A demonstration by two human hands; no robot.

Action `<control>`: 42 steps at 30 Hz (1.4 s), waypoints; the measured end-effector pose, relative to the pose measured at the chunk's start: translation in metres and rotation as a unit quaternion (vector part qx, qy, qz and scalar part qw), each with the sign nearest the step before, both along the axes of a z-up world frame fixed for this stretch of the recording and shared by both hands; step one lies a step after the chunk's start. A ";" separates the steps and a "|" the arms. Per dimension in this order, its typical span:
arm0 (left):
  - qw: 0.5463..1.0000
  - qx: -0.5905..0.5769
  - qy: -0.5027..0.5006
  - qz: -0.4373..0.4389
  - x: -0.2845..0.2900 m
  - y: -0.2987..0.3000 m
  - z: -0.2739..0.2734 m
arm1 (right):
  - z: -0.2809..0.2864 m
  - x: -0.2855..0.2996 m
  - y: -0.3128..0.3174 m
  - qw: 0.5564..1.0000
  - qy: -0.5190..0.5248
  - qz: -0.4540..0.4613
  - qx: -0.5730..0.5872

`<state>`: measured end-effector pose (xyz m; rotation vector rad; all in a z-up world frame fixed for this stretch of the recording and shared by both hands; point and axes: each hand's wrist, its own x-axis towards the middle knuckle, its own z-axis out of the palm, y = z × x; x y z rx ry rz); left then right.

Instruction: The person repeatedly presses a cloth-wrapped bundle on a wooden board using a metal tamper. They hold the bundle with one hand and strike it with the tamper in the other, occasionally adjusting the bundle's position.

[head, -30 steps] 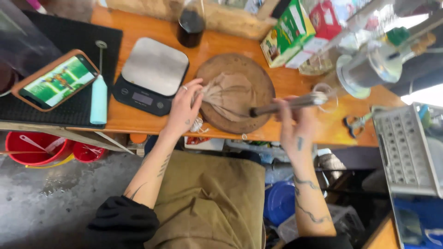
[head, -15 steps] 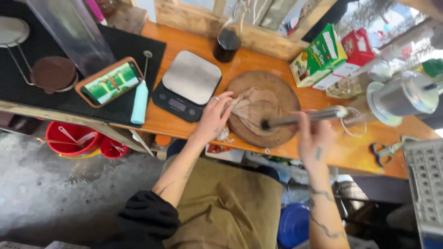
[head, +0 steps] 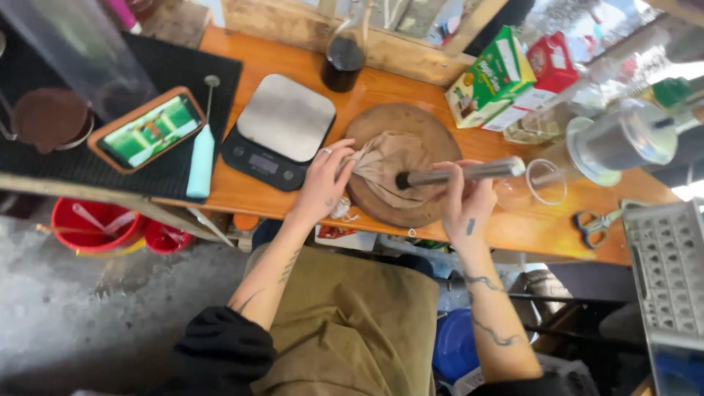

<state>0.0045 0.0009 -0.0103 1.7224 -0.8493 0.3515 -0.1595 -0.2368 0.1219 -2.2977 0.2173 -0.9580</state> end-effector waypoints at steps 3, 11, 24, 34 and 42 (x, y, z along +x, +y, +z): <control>1.000 -0.002 -0.002 -0.005 0.010 -0.002 0.017 | 0.051 0.008 -0.002 1.000 -0.006 0.004 -0.001; 1.000 0.012 0.008 0.012 -0.003 0.001 0.009 | 0.043 0.007 -0.037 0.995 -0.050 0.015 -0.079; 1.000 0.023 0.013 0.006 -0.003 0.002 0.007 | 0.008 0.018 -0.023 0.990 -0.128 -0.043 0.041; 1.000 0.014 0.017 0.005 -0.007 0.003 0.012 | 0.031 0.022 -0.035 0.998 0.025 -0.009 -0.062; 0.999 0.022 0.029 0.002 -0.005 0.001 0.014 | 0.016 0.014 -0.029 0.999 -0.022 0.018 0.027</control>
